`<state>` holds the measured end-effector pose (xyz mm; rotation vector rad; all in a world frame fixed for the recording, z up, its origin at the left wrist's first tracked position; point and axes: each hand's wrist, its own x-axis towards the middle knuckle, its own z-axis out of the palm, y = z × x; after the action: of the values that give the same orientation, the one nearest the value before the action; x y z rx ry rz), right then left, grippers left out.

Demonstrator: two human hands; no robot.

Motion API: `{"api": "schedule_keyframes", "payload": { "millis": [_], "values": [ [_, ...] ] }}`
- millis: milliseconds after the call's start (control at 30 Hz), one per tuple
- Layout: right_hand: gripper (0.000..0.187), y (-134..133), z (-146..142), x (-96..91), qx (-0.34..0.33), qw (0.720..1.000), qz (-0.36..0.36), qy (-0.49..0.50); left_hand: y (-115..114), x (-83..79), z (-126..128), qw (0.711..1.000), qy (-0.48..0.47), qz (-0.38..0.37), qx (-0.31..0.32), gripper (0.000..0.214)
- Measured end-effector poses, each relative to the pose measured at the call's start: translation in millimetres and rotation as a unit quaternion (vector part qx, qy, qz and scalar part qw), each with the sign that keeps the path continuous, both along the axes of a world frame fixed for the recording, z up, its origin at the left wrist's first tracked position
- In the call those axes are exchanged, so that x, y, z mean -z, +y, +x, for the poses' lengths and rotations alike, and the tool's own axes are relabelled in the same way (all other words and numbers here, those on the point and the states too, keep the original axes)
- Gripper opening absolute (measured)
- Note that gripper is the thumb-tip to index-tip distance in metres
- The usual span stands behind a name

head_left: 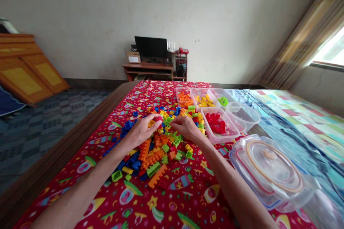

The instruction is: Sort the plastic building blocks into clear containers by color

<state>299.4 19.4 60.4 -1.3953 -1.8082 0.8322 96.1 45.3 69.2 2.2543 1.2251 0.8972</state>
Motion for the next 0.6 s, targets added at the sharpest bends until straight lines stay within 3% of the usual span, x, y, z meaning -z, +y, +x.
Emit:
{"api": "schedule_keyframes", "payload": {
  "millis": [67,167,300,400,500,600],
  "values": [
    [0.023,-3,-1,3.8,-0.020,1.000,0.001,0.000,2,3.2,-1,0.998,-0.029,-0.050,-0.003,0.049],
    [0.025,-7,-3,5.2,-0.008,0.995,0.075,-0.066,4,5.5,-2,0.992,-0.056,-0.111,-0.012,0.055],
    [0.030,-14,-4,2.4,0.017,0.981,0.155,-0.115,6,-2.8,-6,0.998,-0.010,-0.061,-0.014,0.046],
    [0.027,-23,-8,-3.8,-0.012,0.978,0.165,-0.123,7,-9.1,-10,0.998,0.048,-0.028,0.027,0.038],
    [0.025,-29,-15,-4.6,-0.045,0.977,0.148,-0.145,6,-6.4,-12,0.994,0.098,-0.016,0.052,0.036],
    [0.030,-27,-22,6.6,-0.069,0.969,0.167,-0.168,-1,2.1,-8,0.987,0.159,0.003,0.035,0.030]
  ]
}}
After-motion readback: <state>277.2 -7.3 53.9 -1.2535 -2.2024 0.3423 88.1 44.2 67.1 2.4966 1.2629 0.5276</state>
